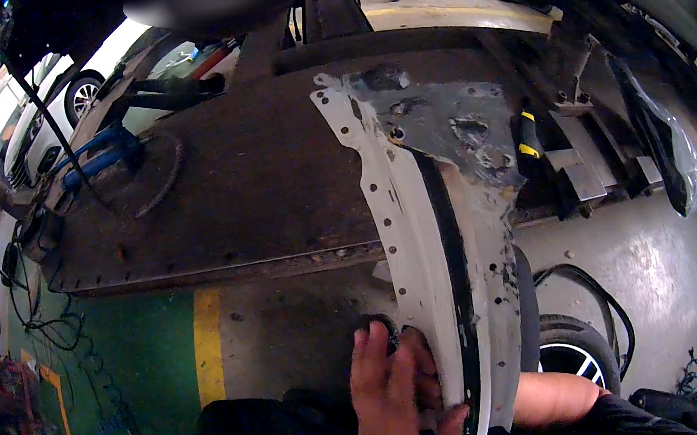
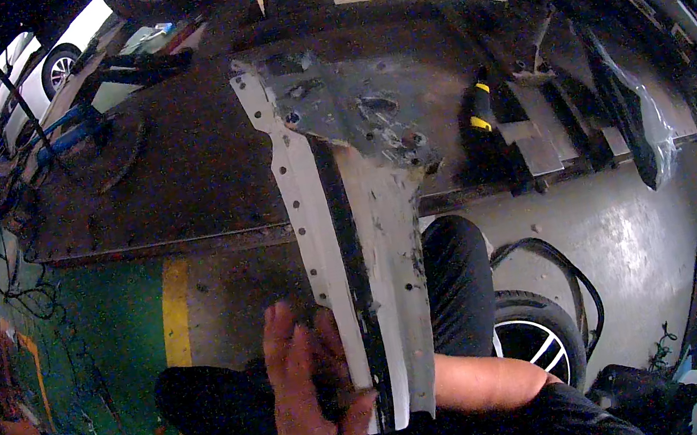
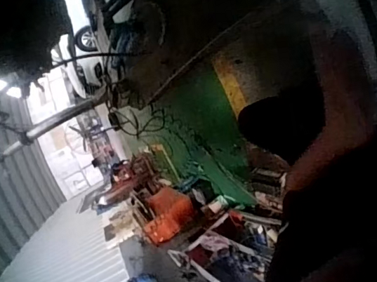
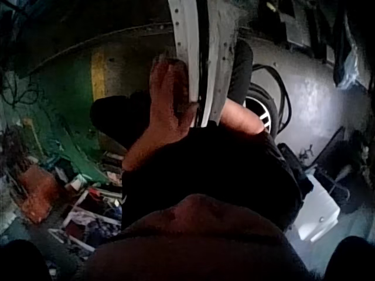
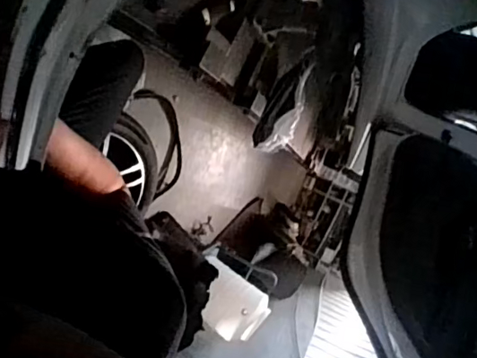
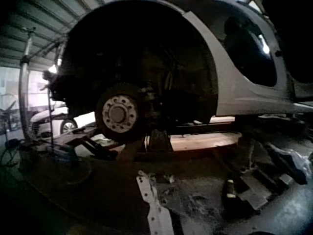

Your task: The person uses a hammer to tap and flatten a large metal car body panel, then removes a smaller metal bracket and continues hammering it on a workbench to straighten its edges and surface.

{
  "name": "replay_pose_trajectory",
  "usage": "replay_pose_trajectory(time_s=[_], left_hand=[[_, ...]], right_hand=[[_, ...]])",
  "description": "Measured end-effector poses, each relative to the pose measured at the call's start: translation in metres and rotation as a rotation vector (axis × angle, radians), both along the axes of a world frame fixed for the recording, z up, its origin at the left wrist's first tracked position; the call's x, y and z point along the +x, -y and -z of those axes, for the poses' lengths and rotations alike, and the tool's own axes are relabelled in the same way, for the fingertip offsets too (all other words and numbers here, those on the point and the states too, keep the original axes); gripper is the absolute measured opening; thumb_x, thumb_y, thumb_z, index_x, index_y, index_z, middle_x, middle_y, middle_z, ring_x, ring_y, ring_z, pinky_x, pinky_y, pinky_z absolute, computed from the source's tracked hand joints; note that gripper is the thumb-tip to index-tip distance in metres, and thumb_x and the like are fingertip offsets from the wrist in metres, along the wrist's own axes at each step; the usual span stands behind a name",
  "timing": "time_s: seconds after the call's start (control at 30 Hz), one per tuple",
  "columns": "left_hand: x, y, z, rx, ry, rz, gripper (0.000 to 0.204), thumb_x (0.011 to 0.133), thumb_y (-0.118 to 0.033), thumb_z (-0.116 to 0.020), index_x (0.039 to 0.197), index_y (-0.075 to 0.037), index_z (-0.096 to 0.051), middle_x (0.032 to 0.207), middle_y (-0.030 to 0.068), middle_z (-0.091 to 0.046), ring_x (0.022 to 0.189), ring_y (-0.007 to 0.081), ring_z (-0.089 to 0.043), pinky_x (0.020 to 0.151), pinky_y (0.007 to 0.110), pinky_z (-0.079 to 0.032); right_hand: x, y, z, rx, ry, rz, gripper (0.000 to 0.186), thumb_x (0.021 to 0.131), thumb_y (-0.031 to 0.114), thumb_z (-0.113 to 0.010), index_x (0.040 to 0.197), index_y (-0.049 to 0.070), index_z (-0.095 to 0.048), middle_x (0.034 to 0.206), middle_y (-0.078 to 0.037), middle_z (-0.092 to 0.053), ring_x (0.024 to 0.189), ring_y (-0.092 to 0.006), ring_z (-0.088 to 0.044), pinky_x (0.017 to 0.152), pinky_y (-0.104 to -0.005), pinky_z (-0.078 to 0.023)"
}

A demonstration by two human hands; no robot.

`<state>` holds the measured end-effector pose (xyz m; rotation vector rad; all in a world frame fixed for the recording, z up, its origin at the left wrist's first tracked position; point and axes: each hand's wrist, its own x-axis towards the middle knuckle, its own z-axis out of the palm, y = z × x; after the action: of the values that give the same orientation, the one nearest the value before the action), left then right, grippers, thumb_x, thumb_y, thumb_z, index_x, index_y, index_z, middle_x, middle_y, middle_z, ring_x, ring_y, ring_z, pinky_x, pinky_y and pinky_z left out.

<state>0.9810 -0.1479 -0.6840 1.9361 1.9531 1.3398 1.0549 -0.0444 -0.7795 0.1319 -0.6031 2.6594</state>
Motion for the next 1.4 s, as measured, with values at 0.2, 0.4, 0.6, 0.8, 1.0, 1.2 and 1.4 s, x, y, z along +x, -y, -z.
replay_pose_trajectory(time_s=[0.2,0.4,0.6,0.8,1.0,1.2,1.4], left_hand=[[0.004,0.005,-0.013,-0.397,-0.411,0.146,0.092,0.088,-0.065,-0.048,0.144,0.006,-0.029,0.15,0.0326,-0.026,0.139,0.0533,-0.023,0.111,0.063,-0.018],[0.013,0.016,-0.024,-0.334,-0.379,0.197,0.064,0.091,-0.043,-0.06,0.136,0.002,-0.048,0.144,0.0229,-0.042,0.134,0.0384,-0.04,0.107,0.053,-0.034],[0.023,0.041,0.005,-0.377,-0.357,0.261,0.079,0.089,-0.054,-0.055,0.141,0.005,-0.04,0.15,0.0263,-0.031,0.141,0.0419,-0.028,0.111,0.057,-0.026],[0.027,0.044,0.002,-0.299,-0.379,0.189,0.077,0.093,-0.055,-0.048,0.139,0.006,-0.04,0.148,0.0284,-0.034,0.138,0.0431,-0.033,0.111,0.056,-0.027],[0.019,0.017,-0.011,-0.311,-0.401,0.026,0.073,0.095,-0.053,-0.045,0.138,0.006,-0.043,0.146,0.0303,-0.036,0.138,0.0432,-0.034,0.11,0.056,-0.028],[0.014,0.003,-0.014,-0.251,-0.494,-0.055,0.094,0.088,-0.067,-0.046,0.143,0.008,-0.03,0.15,0.0327,-0.026,0.139,0.0538,-0.022,0.11,0.065,-0.021],[0.001,0.005,-0.017,-0.388,-0.609,0.031,0.091,0.089,-0.067,-0.044,0.143,0.006,-0.032,0.15,0.0307,-0.028,0.139,0.0515,-0.024,0.111,0.063,-0.021]], right_hand=[[-0.009,-0.001,0.005,-0.059,-0.094,-0.077,0.038,0.091,0.041,-0.06,0.1,0.004,-0.057,0.089,-0.01,-0.058,0.079,-0.0212,-0.056,0.066,-0.0356,-0.047],[-0.009,-0.009,0.005,-0.134,-0.262,-0.166,0.038,0.091,0.042,-0.059,0.098,0.004,-0.057,0.088,-0.01,-0.058,0.077,-0.0211,-0.055,0.065,-0.0354,-0.047],[-0.002,-0.02,-0.007,-0.138,-0.303,-0.229,0.041,0.092,0.047,-0.057,0.089,0.006,-0.055,0.078,-0.007,-0.053,0.07,-0.0176,-0.049,0.062,-0.0314,-0.041],[0.003,-0.006,-0.009,-0.103,-0.138,-0.066,0.04,0.095,0.045,-0.052,0.098,0.005,-0.051,0.087,-0.006,-0.051,0.079,-0.0183,-0.047,0.071,-0.0319,-0.039],[0.006,0.015,-0.004,-0.048,0.055,0.047,0.041,0.098,0.043,-0.048,0.113,0.004,-0.045,0.106,-0.008,-0.049,0.096,-0.0203,-0.046,0.084,-0.0347,-0.038],[0.016,0.018,-0.011,0.057,0.212,0.148,0.046,0.1,0.04,-0.043,0.129,0.003,-0.039,0.125,-0.01,-0.047,0.114,-0.0223,-0.046,0.098,-0.0376,-0.036],[0.026,0.019,-0.011,-0.056,0.234,0.083,0.052,0.103,0.036,-0.038,0.143,0.003,-0.032,0.142,-0.012,-0.045,0.131,-0.0233,-0.044,0.111,-0.0396,-0.034]])
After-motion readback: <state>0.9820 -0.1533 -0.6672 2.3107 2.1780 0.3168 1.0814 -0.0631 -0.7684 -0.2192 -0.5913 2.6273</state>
